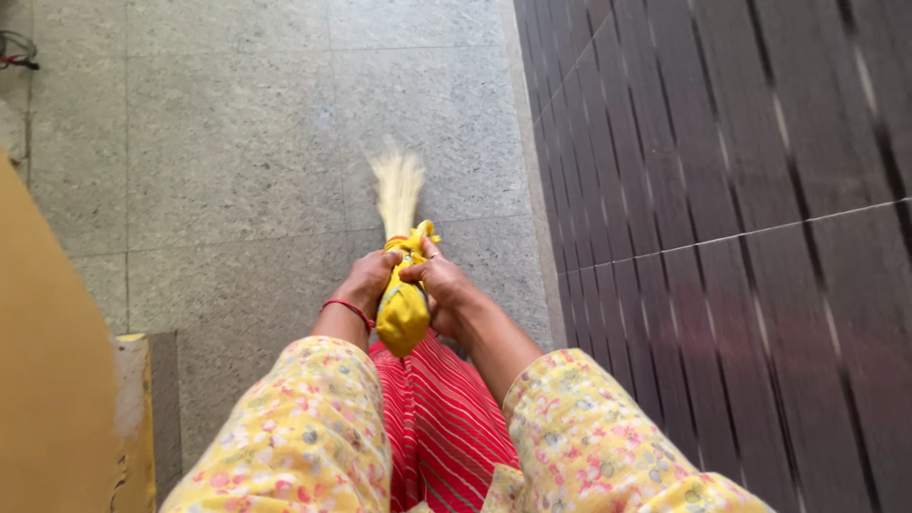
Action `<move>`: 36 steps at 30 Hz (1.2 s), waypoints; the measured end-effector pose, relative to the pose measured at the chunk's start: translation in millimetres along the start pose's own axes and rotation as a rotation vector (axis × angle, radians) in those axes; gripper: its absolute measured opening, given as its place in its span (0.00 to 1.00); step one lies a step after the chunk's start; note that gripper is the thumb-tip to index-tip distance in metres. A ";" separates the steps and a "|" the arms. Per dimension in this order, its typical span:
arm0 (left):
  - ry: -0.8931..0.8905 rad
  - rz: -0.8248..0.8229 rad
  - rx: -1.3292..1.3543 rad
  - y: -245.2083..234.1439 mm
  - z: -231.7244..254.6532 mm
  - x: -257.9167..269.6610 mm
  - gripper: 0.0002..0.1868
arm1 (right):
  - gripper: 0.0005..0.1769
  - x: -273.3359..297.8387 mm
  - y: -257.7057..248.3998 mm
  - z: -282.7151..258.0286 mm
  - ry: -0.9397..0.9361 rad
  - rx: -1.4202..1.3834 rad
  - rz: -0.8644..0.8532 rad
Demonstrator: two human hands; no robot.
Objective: The person sweeps a tiled floor using a traditional straw broom. They move the broom back and forth to gather dust and debris, working their way from an interior area towards a doorway.
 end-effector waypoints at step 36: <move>-0.168 0.209 -0.099 -91.9 -167.2 119.9 0.14 | 0.43 92.8 -17.9 204.2 0.136 0.129 0.153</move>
Point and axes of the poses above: each hand's wrist, its own x-axis away from the middle knuckle, its own y-axis out of the palm, z = x × y, the point moved 7 cm from there along -x, towards the middle knuckle, and after that the axes turned 7 degrees about -x, right-handed, at the moved point
